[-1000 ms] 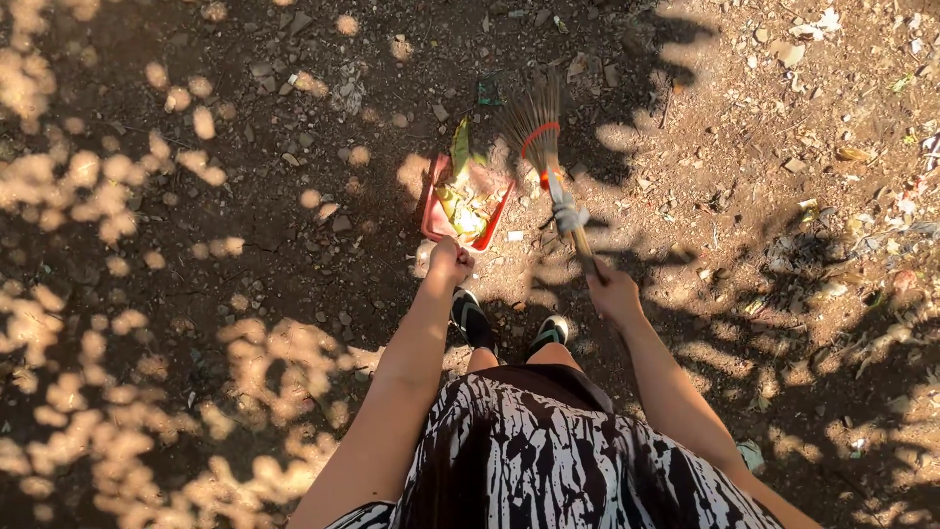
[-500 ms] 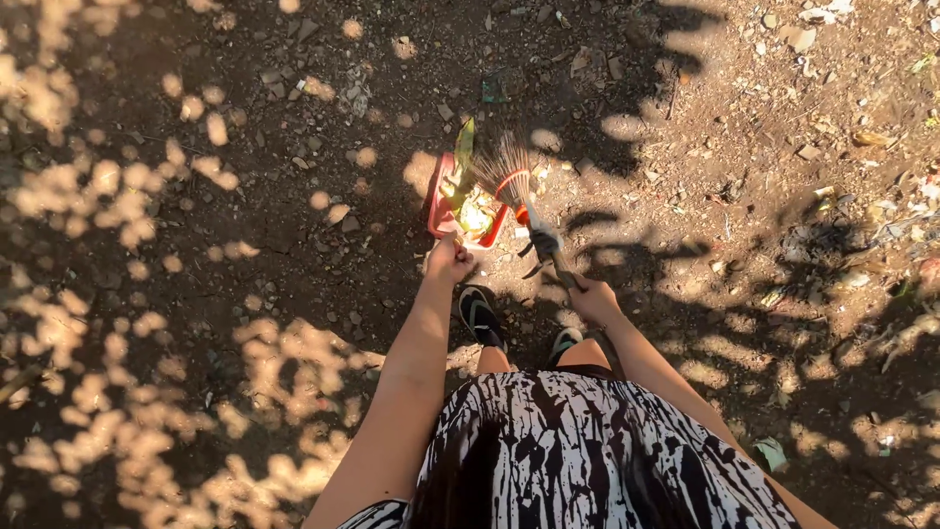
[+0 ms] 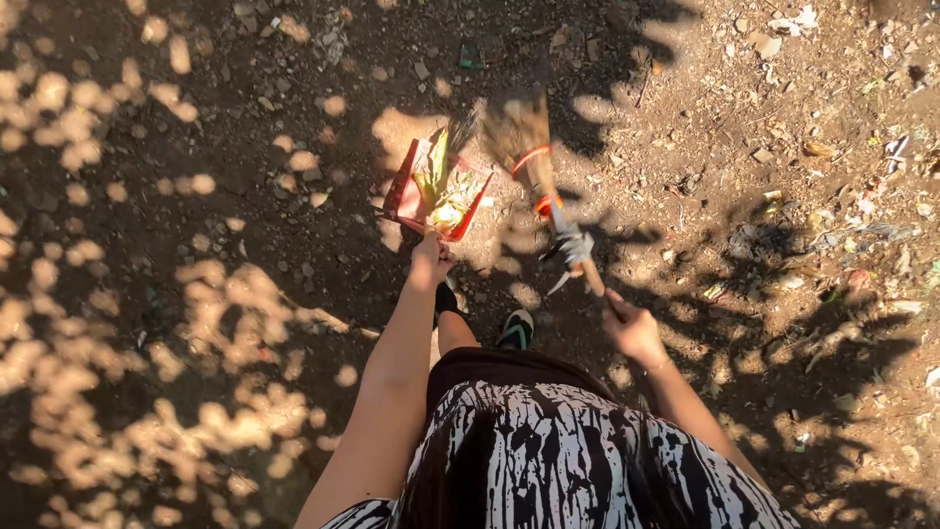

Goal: The person sweeps leaves and debris from the ground into a dustpan using a broom. After gathering the waste, they carry the dustpan to a pile and empty the contents onto it.

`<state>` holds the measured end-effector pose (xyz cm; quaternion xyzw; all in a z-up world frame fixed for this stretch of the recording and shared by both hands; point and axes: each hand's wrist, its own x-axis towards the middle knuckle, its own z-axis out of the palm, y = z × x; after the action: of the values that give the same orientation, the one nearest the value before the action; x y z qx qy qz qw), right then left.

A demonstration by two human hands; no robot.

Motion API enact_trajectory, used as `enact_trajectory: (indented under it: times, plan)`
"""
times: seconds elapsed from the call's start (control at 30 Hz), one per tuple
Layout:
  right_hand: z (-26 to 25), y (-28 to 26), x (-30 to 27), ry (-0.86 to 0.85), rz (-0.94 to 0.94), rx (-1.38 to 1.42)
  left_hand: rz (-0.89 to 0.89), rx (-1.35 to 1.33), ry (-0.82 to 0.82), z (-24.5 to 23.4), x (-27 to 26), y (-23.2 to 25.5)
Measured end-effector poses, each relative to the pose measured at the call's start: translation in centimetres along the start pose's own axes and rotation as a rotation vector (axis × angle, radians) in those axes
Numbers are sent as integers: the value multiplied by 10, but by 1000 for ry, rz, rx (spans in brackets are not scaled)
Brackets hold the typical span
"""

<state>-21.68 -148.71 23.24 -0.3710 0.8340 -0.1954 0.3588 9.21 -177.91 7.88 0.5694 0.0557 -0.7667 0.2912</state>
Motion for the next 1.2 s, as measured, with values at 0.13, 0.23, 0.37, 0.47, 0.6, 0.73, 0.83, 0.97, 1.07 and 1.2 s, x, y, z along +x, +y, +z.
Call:
enact_trajectory:
  times: [0.13,0.23,0.37,0.47,0.6,0.73,0.83,0.97,1.07,1.2]
  plan:
    - [-20,-29,37,-47,255,14,46,16,-29,-10,-26,-40]
    - [27,19,61,-7,297,3,14,-28,55,-10,-21,-64]
    - [69,118,91,38,-63,-169,20,67,32,-5,-30,-77]
    - [36,73,10,-112,132,23,43,82,-1,-2,-28,-74]
    - [-2,31,-64,-229,344,158,62,46,28,-1,-26,-67]
    - [-10,21,-50,-229,333,216,76,-48,96,-9,-26,-66]
    - [-5,8,-15,-189,336,224,114,-158,75,-14,-26,-60]
    - [27,2,49,-61,115,106,116,-250,113,-15,-31,-55]
    - [76,17,94,-56,72,-31,125,-299,91,-14,-29,-47]
    - [109,38,88,-94,-51,-134,55,-385,115,-22,-12,-40]
